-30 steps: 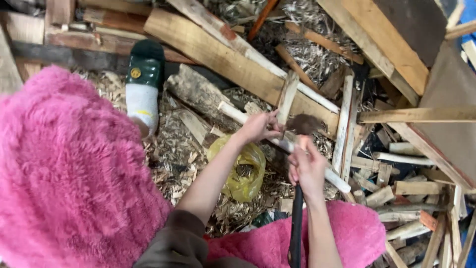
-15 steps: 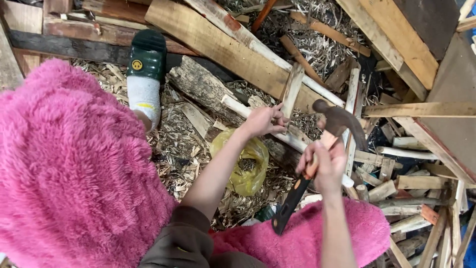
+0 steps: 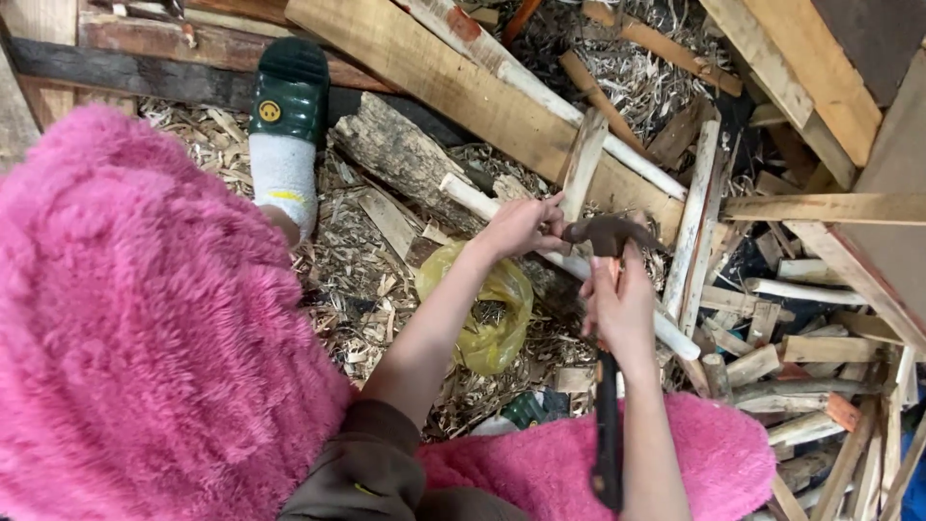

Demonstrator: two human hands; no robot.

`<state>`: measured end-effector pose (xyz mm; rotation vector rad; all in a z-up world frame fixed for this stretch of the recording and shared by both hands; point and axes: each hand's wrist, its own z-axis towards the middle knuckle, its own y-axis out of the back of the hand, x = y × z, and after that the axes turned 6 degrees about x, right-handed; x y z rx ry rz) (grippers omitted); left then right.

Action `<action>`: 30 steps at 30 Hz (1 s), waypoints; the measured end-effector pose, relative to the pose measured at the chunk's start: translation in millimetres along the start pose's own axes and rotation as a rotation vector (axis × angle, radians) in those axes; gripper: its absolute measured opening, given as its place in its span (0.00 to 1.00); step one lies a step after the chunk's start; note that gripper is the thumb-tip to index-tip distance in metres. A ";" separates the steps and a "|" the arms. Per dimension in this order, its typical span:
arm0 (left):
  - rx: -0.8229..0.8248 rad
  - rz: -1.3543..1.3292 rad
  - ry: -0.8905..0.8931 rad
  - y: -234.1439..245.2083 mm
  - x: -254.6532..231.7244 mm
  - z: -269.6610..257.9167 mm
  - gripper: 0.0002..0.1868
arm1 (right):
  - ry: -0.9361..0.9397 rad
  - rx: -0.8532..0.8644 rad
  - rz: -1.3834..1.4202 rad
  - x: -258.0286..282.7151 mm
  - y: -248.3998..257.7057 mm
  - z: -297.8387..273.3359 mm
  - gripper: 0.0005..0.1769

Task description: Assembling a small wooden frame by hammering wooden slats together

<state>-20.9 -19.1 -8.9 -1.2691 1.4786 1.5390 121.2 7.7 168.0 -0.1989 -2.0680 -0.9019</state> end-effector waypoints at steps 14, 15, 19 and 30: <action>-0.055 -0.038 0.025 -14.9 2.3 -3.2 0.07 | 0.097 -0.060 -0.023 -48.0 4.7 5.8 0.16; -0.065 -0.030 0.015 -11.0 1.7 1.9 0.08 | 0.095 -0.071 -0.049 -50.0 2.9 9.5 0.15; -0.053 -0.038 0.028 -2.5 -2.5 -1.7 0.09 | 0.042 -0.056 0.020 -38.0 4.3 6.1 0.26; -0.042 -0.029 0.008 -2.3 -9.1 -5.9 0.08 | 0.017 -0.106 -0.056 -35.9 9.7 -3.4 0.19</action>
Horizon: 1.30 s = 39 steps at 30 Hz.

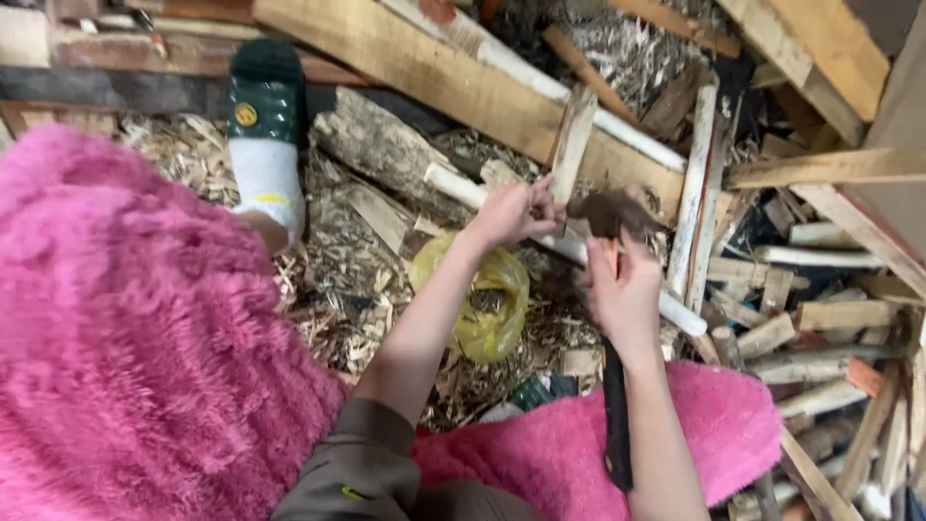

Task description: Assembling a small wooden frame by hammering wooden slats together

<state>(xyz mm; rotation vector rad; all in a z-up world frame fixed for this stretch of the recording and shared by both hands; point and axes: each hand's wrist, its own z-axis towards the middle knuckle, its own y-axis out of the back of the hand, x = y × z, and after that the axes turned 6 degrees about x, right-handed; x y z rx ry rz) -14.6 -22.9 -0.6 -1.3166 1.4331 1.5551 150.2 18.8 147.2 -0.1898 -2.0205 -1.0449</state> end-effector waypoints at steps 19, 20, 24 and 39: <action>0.012 -0.026 0.031 -5.6 0.6 -0.4 0.07 | 0.037 -0.048 0.104 -12.2 -4.3 4.8 0.13; 0.010 -0.037 0.022 -4.8 -1.2 -4.5 0.08 | 0.050 -0.040 0.054 -34.1 -7.9 10.7 0.10; 0.007 -0.023 0.034 -5.5 9.9 1.9 0.07 | -0.013 0.045 0.099 -12.5 -5.8 11.3 0.17; -0.004 0.043 0.060 -18.3 26.8 18.8 0.07 | 0.034 -0.016 0.153 -8.2 -3.7 8.9 0.14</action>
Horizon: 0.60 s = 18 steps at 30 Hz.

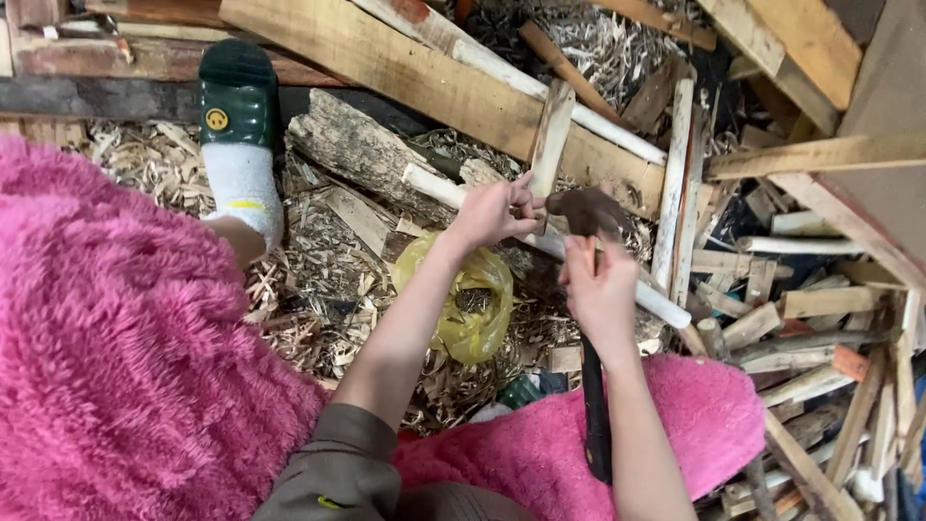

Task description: Assembling a small wooden frame by hammering wooden slats together

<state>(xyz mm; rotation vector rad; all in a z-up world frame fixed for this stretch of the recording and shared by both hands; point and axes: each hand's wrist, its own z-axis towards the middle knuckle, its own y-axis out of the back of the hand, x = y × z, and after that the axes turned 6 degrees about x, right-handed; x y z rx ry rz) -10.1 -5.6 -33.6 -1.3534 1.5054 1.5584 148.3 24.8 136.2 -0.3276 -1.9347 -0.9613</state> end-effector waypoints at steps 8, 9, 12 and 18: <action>0.014 -0.059 0.048 7.1 -14.4 -12.9 0.06 | -0.037 0.019 0.046 2.6 0.8 -4.1 0.12; 0.010 -0.056 0.042 13.7 -23.0 -16.7 0.07 | -0.011 0.026 0.063 13.4 1.7 -8.7 0.14; 0.001 -0.043 0.013 -0.7 5.1 -3.6 0.09 | -0.077 0.059 0.071 -12.1 -5.6 2.0 0.20; 0.030 0.077 -0.015 3.6 -9.6 -3.3 0.08 | 0.026 0.021 0.059 15.4 16.3 -6.6 0.24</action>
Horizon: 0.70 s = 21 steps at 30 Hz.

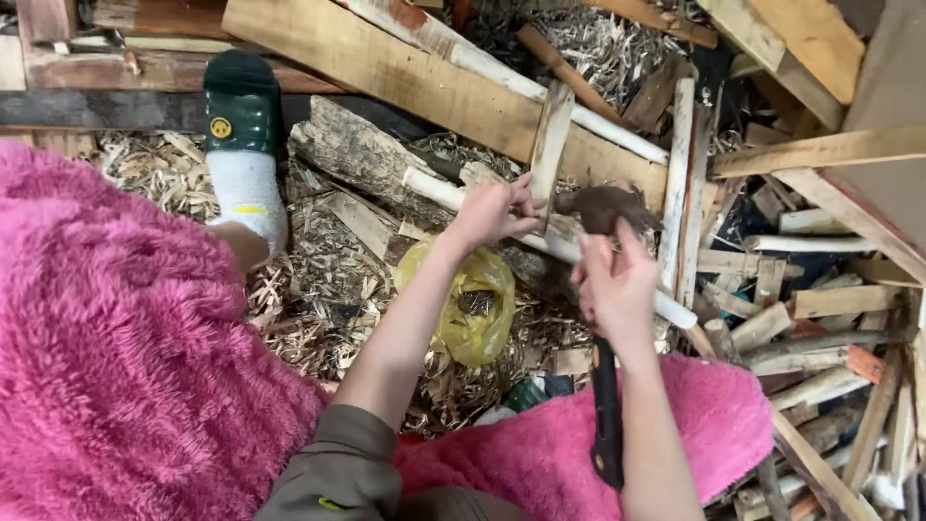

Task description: Assembling a small wooden frame by hammering wooden slats together

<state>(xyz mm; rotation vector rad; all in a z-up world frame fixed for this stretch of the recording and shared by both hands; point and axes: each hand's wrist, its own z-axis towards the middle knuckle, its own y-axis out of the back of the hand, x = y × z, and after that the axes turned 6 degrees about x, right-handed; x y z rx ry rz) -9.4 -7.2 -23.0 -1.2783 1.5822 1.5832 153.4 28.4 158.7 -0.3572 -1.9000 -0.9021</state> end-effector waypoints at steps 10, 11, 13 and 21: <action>-0.008 -0.032 -0.028 -1.8 12.8 1.4 0.15 | -0.041 -0.004 0.220 -16.8 10.1 -1.1 0.34; -0.013 -0.040 -0.033 1.7 9.6 -0.9 0.15 | -0.045 0.012 0.223 -20.0 11.0 -1.4 0.34; -0.009 -0.046 -0.040 8.2 1.5 -7.5 0.15 | -0.053 0.020 0.230 -21.9 12.3 -4.3 0.34; -0.054 -0.328 -0.068 15.8 -2.4 -14.0 0.12 | -0.040 0.005 0.235 -16.3 15.6 -5.3 0.36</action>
